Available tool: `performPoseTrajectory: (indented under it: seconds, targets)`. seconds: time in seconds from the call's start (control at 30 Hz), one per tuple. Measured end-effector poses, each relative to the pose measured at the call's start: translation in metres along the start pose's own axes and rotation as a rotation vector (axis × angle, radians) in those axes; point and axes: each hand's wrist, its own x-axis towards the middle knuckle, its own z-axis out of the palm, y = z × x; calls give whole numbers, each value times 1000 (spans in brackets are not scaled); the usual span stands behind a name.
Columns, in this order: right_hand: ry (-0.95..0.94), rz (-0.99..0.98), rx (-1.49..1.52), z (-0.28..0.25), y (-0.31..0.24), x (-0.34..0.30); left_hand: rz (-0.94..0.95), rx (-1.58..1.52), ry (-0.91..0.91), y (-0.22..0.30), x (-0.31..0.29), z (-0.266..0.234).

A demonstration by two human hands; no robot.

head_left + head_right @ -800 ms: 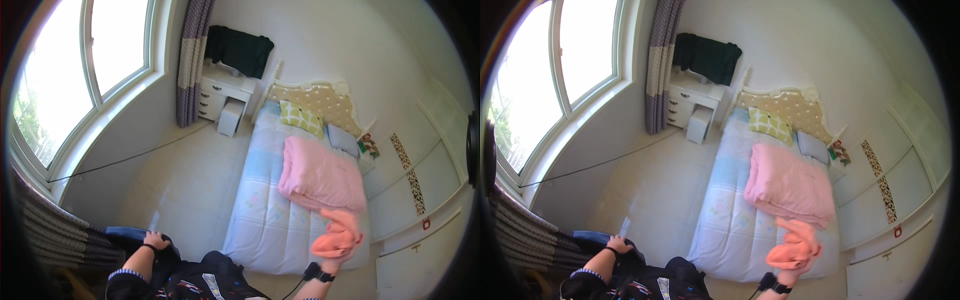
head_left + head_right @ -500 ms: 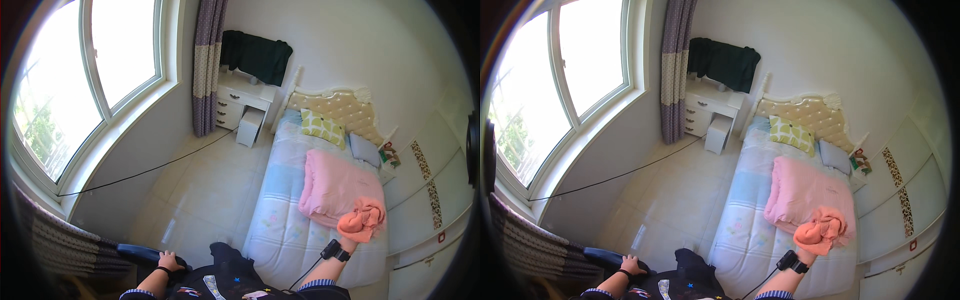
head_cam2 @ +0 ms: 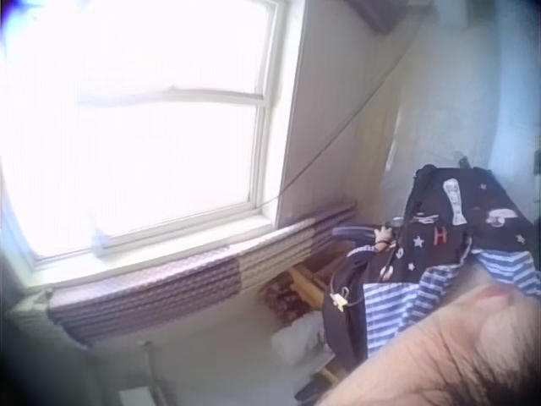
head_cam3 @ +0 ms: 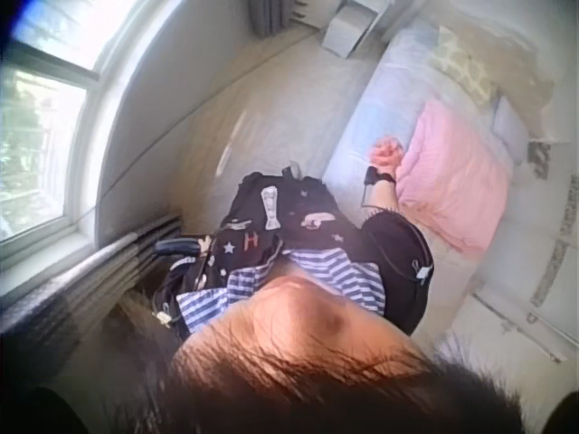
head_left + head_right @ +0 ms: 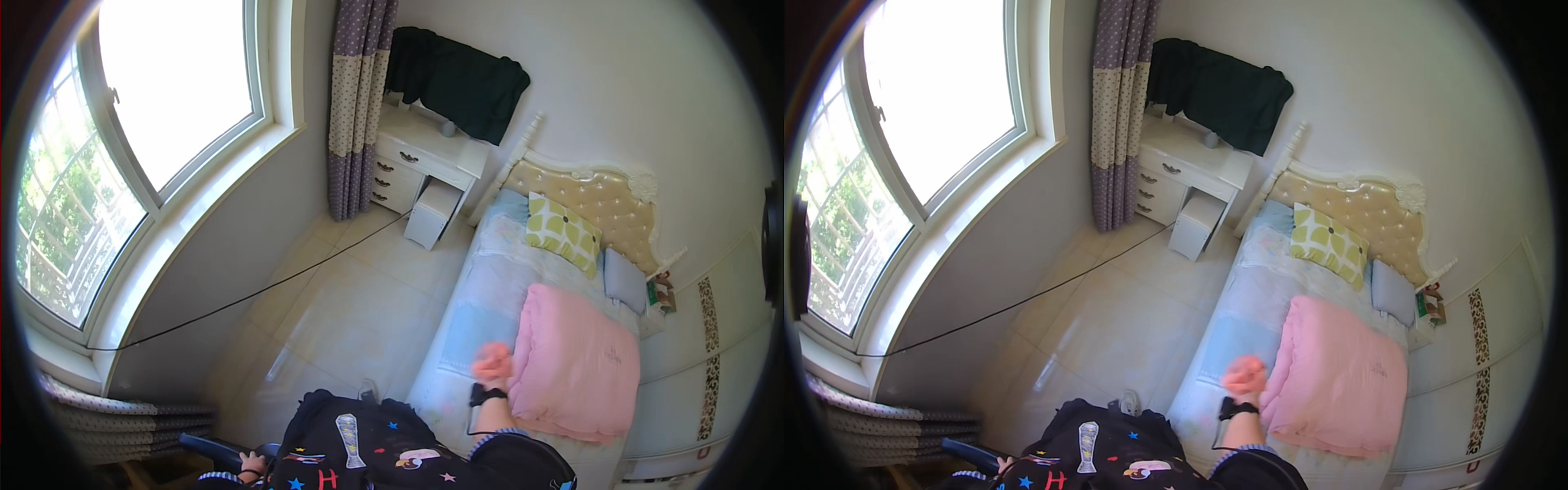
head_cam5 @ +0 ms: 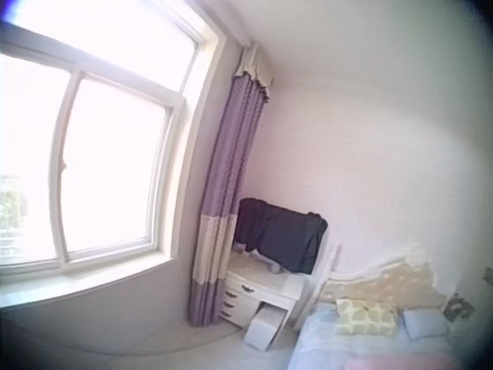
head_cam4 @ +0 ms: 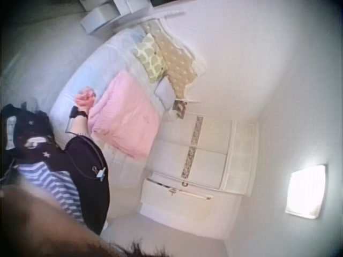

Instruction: The person wipes the surfaces of a wooden shelf, a desk, and a wardrobe door using a cloth.

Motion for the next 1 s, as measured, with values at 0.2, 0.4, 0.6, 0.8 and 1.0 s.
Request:
performPoseTrajectory:
  seconds: [0.2, 0.4, 0.6, 0.8, 1.0]
  targets:
    - [511, -292, -926, -51, 75, 133, 239, 561, -260, 34, 36, -45]
    - [491, -198, -711, 19, 44, 150, 272, 428, -337, 118, 153, -89]
    - [579, -400, -697, 41, 13, 126, 210, 155, -422, 343, 367, -159]
    - [765, -73, -516, 22, 28, 147, 655, 443, -348, 557, 451, -230]
    - [841, -39, -400, -27, 17, 177, 522, 312, -1089, 672, 395, -252]
